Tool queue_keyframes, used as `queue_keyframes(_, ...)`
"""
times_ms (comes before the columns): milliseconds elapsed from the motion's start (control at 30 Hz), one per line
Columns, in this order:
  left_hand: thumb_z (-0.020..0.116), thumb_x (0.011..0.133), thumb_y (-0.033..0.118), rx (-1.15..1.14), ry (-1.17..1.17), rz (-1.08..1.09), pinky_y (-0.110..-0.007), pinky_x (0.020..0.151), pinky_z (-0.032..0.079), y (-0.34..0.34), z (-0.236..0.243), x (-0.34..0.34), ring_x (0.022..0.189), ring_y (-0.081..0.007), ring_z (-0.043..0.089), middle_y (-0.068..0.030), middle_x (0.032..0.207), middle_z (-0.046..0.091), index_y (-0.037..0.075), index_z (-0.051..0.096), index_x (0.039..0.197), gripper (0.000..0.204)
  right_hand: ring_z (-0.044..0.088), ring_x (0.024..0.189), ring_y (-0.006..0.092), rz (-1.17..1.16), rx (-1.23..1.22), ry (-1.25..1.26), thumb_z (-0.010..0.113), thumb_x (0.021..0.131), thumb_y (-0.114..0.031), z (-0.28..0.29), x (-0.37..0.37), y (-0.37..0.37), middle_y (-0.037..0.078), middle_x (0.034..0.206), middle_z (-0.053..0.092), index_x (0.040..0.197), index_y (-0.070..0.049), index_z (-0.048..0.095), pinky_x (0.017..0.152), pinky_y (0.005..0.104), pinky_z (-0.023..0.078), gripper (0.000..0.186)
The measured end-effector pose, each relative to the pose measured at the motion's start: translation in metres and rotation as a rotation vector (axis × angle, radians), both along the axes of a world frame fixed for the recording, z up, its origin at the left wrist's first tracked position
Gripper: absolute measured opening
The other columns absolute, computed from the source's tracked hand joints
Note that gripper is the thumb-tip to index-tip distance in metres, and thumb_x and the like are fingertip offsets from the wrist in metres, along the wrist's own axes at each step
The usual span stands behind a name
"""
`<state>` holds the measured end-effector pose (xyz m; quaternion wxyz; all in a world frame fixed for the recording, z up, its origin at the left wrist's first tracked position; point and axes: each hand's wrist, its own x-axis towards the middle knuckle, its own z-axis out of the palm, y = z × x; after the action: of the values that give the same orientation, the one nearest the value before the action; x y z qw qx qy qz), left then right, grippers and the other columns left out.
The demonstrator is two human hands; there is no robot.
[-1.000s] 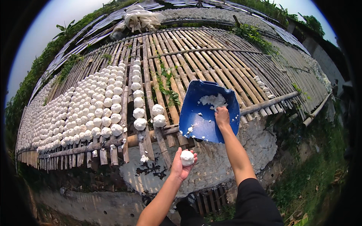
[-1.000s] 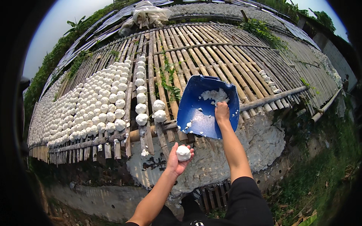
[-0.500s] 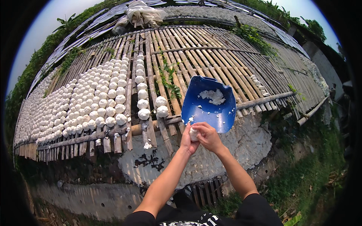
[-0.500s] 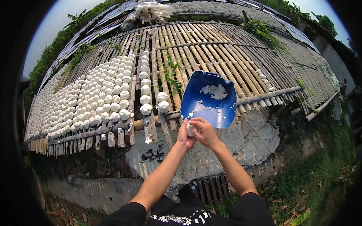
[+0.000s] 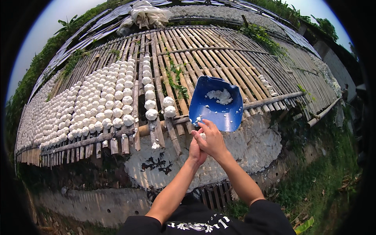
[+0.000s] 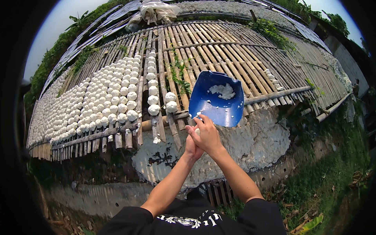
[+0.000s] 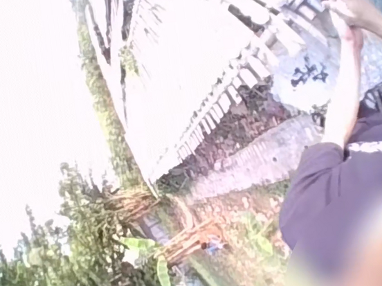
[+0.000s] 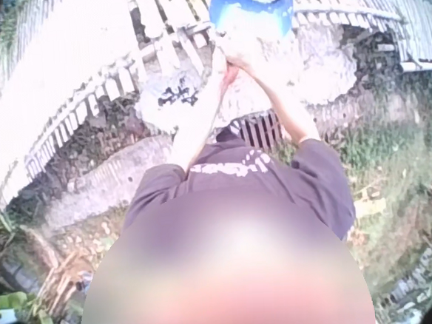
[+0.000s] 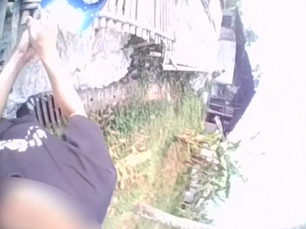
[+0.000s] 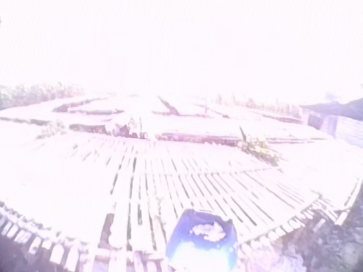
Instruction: The person repeatedly scoops white dough from a blue tray, rolls it into small balls by hand, and places them in neat rows on a bamboo drying rack. The person refills the tray from a larger pile of dough on the ground and continues shaping and arranging the balls.
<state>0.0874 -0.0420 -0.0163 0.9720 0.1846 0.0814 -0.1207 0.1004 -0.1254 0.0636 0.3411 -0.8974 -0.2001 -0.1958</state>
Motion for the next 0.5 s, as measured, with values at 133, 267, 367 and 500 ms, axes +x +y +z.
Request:
queue_keyframes(133, 0.031, 0.11, 0.066, -0.269, 0.07, -0.118, -0.049, 0.116, 0.047, 0.018, -0.003, -0.003, 0.133, -0.0301, 0.06, -0.0119, 0.147, 0.058, 0.009, 0.054, 0.145, 0.07, 0.071, 0.101, 0.0386, 0.107, -0.057, 0.239, 0.073, 0.096, -0.034, 0.008, 0.002, 0.0, 0.019, 0.103, 0.074, 0.096, -0.003, 0.075, 0.086, 0.0486, 0.058, 0.031)
queue_keyframes(267, 0.032, 0.109, 0.067, -0.184, -0.247, -0.317, -0.052, 0.119, 0.042, 0.04, 0.01, -0.007, 0.141, -0.0375, 0.052, -0.0177, 0.154, 0.053, 0.012, 0.054, 0.145, 0.07, 0.068, 0.115, 0.0349, 0.338, -0.193, 0.013, 0.071, 0.097, -0.042, 0.01, -0.004, -0.002, 0.016, 0.118, 0.072, 0.118, -0.007, 0.073, 0.098, 0.0492, 0.053, 0.041)
queue_keyframes(367, 0.035, 0.11, 0.064, -0.122, -0.436, -0.24, -0.047, 0.113, 0.046, 0.042, 0.025, -0.006, 0.135, -0.0339, 0.055, -0.0142, 0.148, 0.056, 0.014, 0.055, 0.143, 0.063, 0.06, 0.132, 0.0357, 0.239, -0.222, -0.052, 0.067, 0.1, -0.047, 0.006, -0.015, 0.006, 0.017, 0.137, 0.066, 0.137, -0.008, 0.066, 0.111, 0.0524, 0.045, 0.054)
queue_keyframes(500, 0.04, 0.111, 0.058, -0.126, -0.488, -0.099, -0.037, 0.098, 0.057, 0.034, 0.034, -0.012, 0.119, -0.0228, 0.065, -0.0042, 0.132, 0.065, 0.017, 0.058, 0.138, 0.052, 0.063, 0.124, 0.0405, 0.127, -0.164, -0.016, 0.064, 0.101, -0.047, -0.005, -0.027, 0.026, 0.021, 0.132, 0.067, 0.137, -0.003, 0.066, 0.107, 0.0521, 0.047, 0.056)
